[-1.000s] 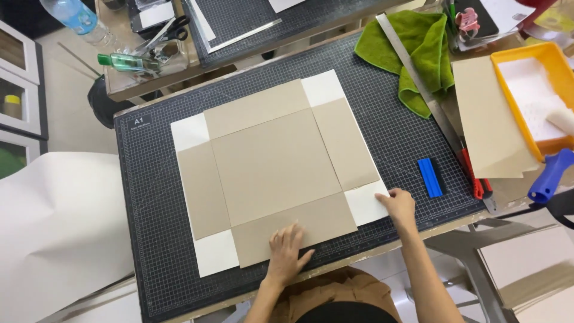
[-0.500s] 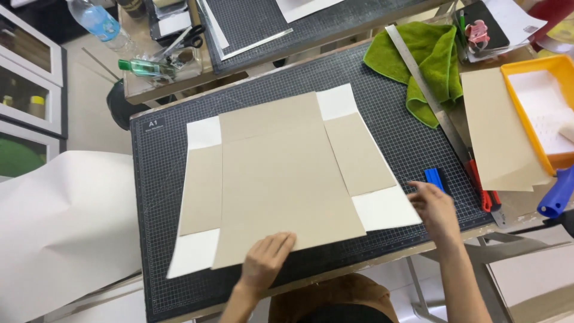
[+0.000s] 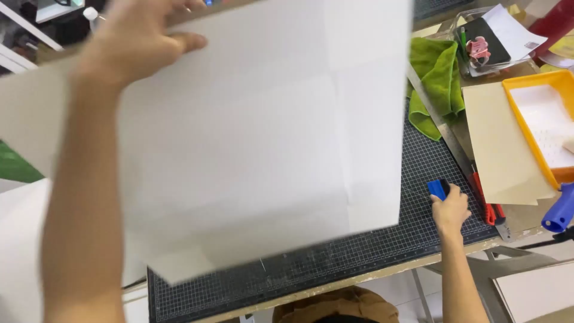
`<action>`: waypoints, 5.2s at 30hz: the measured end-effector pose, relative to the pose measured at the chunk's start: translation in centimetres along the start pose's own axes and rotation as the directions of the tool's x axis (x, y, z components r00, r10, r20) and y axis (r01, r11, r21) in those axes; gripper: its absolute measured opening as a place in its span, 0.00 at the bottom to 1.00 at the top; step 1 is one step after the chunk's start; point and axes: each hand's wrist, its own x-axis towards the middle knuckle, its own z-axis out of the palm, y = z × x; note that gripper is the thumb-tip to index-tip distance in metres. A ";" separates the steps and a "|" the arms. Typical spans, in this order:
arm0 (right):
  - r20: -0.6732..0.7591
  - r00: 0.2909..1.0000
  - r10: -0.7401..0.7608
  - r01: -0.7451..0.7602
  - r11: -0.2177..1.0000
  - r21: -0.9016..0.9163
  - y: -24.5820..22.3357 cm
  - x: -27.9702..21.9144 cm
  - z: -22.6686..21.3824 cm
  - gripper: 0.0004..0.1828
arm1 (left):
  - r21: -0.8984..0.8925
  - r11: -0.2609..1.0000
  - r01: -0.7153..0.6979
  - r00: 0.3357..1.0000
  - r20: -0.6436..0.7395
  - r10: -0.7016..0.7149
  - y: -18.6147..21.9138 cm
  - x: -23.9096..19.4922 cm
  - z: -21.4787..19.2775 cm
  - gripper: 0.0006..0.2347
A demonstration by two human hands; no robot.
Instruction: Applying glue to a cardboard base using a roller and then attaching and smoothing a white paper sheet.
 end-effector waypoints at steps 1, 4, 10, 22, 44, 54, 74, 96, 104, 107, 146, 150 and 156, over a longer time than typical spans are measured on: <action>-0.005 0.999 -0.049 0.049 0.998 -0.045 0.0 0.2 0.4 0.34 | -0.035 0.998 -0.043 0.997 0.058 0.045 -3.5 2.0 3.7 0.16; -0.033 0.990 -0.140 0.133 0.980 -0.148 0.7 0.6 1.7 0.37 | 0.088 0.994 0.072 0.974 0.206 -0.089 -8.8 3.7 15.8 0.25; -0.005 0.988 -0.151 0.150 0.985 -0.082 -2.0 -2.2 2.1 0.31 | -0.175 0.869 0.464 0.886 0.089 -0.455 4.5 -8.1 41.8 0.27; 0.252 0.349 -0.903 0.937 0.328 -0.121 -14.7 1.8 15.8 0.18 | -0.061 0.857 0.512 0.859 0.042 -0.510 12.0 -11.1 47.7 0.23; 0.126 0.330 -0.935 0.943 0.321 -0.093 -29.2 12.5 23.6 0.24 | 0.084 0.838 0.539 0.828 0.134 -0.545 12.2 -10.7 47.8 0.24; 0.361 -0.057 -0.931 0.994 -0.020 0.106 -8.7 4.9 15.1 0.17 | 0.114 0.853 0.509 0.851 0.086 -0.519 12.4 -10.9 47.9 0.23; 0.282 0.211 -0.936 0.977 0.191 -0.096 -11.8 8.2 14.0 0.19 | -0.038 0.984 0.175 0.981 -0.082 -0.177 12.7 -11.6 48.5 0.19; -0.041 0.485 -0.874 0.819 0.470 -0.329 -27.8 11.4 23.1 0.15 | -0.008 0.999 0.043 0.998 -0.047 -0.043 12.7 -12.6 51.0 0.18; -0.210 0.519 -0.828 0.676 0.548 -0.493 -26.0 14.2 21.0 0.30 | 0.141 0.988 0.062 0.978 -0.204 -0.032 12.9 -10.7 47.3 0.17; -0.051 0.675 -0.736 0.668 0.640 -0.380 -26.3 14.3 19.9 0.27 | 0.001 0.999 0.054 0.996 -0.069 -0.054 12.8 -11.4 49.5 0.17; 0.010 0.802 -0.598 0.584 0.779 -0.229 -25.9 13.1 17.4 0.26 | 0.028 0.998 0.061 0.996 -0.069 -0.059 13.0 -11.8 49.6 0.16; 0.030 0.793 -0.609 0.603 0.775 -0.189 -24.3 13.0 16.1 0.25 | 0.033 0.998 0.053 0.996 -0.071 -0.051 12.9 -11.8 49.9 0.17; 0.092 0.789 -0.607 0.614 0.783 -0.098 -19.2 9.7 12.2 0.24 | 0.036 0.998 0.059 0.996 -0.063 -0.057 12.9 -11.7 49.5 0.16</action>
